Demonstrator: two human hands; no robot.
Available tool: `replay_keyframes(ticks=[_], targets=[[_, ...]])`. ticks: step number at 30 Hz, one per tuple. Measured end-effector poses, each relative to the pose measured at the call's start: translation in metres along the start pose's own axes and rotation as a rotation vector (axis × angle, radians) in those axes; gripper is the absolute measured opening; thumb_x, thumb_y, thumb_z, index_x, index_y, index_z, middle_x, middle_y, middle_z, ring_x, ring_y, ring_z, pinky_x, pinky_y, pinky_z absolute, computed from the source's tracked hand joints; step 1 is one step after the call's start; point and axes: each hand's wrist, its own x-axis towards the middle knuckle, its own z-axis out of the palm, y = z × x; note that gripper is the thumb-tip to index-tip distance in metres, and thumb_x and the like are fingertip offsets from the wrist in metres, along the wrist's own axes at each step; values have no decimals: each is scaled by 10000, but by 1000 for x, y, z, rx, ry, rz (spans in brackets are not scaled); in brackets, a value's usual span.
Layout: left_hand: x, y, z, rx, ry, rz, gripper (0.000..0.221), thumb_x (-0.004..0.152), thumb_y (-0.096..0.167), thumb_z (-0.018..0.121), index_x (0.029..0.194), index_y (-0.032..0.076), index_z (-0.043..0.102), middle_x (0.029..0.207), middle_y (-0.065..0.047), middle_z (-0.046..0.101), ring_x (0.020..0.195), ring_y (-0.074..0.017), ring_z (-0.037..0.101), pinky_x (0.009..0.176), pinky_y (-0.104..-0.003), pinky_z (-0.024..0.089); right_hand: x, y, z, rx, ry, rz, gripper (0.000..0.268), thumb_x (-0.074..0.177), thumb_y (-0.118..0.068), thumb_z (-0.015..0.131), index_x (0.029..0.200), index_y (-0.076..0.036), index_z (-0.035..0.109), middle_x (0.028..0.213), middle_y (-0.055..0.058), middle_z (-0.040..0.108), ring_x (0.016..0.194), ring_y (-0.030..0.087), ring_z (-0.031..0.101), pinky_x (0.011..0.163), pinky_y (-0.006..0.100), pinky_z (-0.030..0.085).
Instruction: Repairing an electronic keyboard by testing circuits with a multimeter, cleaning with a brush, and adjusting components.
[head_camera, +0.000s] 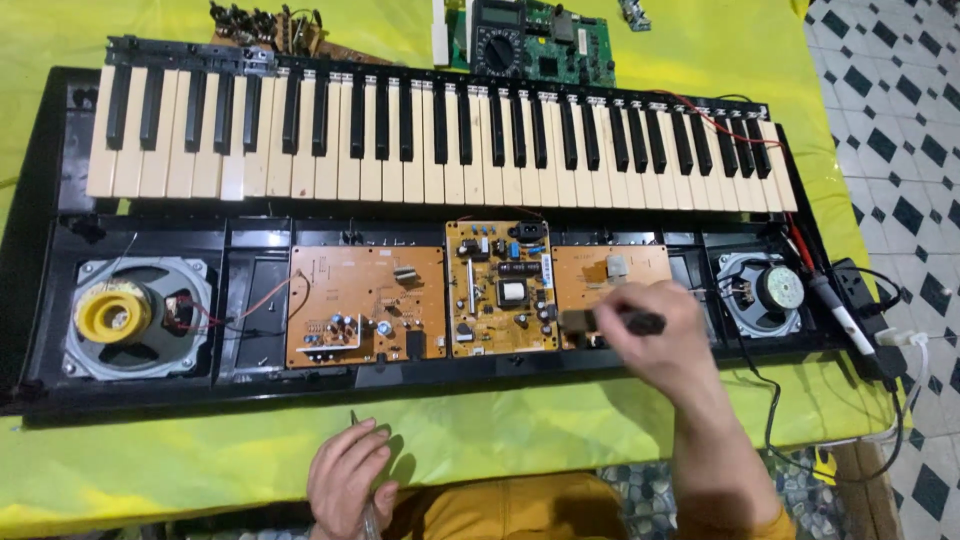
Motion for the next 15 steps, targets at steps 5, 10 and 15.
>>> replay_keyframes(ticks=[5, 10, 15], targets=[[21, 11, -10, -52, 4, 30, 525, 1045, 431, 375, 876, 52, 696, 980, -116, 763, 1025, -319, 721, 806, -391, 568, 9, -23, 5, 318, -20, 46, 119, 890, -188, 763, 950, -87, 777, 908, 71, 791, 826, 182, 757, 774, 300, 604], [17, 9, -4, -10, 33, 31, 477, 1048, 407, 411, 898, 60, 701, 982, -117, 767, 1035, -324, 714, 800, -405, 555, 38, -49, 40, 625, -188, 72, 249, 888, -212, 769, 1103, -87, 768, 1064, 95, 790, 918, 190, 773, 812, 286, 645], [30, 16, -5, 15, 101, 81, 455, 1064, 365, 404, 911, 56, 701, 945, -118, 752, 1022, -338, 704, 776, -412, 548, 102, -61, 68, 498, -182, 431, 139, 948, -189, 671, 1053, -128, 737, 993, 56, 772, 849, 158, 754, 816, 314, 641]])
